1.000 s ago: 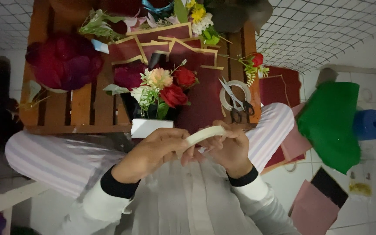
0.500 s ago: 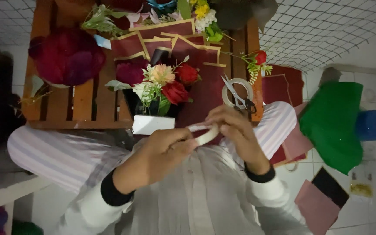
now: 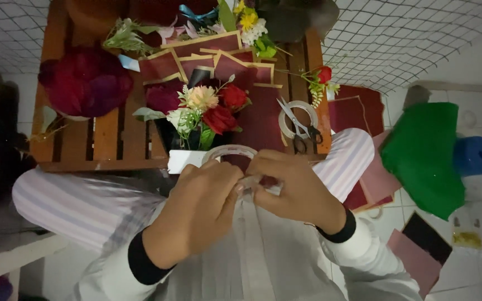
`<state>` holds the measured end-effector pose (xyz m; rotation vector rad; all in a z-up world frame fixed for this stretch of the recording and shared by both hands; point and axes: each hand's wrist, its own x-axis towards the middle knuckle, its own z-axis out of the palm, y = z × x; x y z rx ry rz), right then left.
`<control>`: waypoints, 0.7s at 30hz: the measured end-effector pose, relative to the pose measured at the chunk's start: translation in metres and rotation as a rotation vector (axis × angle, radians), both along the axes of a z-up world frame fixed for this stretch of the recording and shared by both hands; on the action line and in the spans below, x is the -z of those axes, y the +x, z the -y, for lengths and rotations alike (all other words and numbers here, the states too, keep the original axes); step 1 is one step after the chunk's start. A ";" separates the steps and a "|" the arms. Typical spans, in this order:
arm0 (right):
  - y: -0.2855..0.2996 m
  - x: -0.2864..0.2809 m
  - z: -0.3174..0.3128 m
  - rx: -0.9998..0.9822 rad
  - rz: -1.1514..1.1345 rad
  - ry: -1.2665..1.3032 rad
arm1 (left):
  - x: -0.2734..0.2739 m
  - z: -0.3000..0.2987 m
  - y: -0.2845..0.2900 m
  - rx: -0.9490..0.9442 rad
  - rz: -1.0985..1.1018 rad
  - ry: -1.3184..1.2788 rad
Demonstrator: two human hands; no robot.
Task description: Preparing and assembling layers of wrapping paper and flowers to create a bouquet using tape and scissors.
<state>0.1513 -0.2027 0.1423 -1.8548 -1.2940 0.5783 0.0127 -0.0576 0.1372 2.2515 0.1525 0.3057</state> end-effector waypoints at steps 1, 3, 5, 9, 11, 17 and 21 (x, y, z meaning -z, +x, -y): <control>-0.001 0.001 0.001 0.003 0.000 0.000 | 0.002 0.001 0.000 0.003 0.000 0.000; 0.000 0.004 0.001 -0.013 0.014 0.044 | 0.004 0.000 0.000 0.018 -0.043 0.044; 0.000 0.007 0.002 -0.017 0.026 0.047 | 0.002 0.000 0.001 0.028 -0.044 0.057; -0.001 0.009 0.001 0.017 -0.014 0.074 | 0.004 -0.004 0.004 0.051 0.001 0.128; 0.002 0.011 -0.001 0.045 -0.030 0.079 | 0.002 -0.008 0.011 0.056 0.031 0.138; 0.006 0.046 0.001 0.138 -0.096 0.226 | 0.001 -0.013 0.021 0.042 0.025 0.192; 0.003 0.055 0.010 0.123 -0.663 0.177 | 0.001 -0.014 0.022 -0.074 0.163 0.082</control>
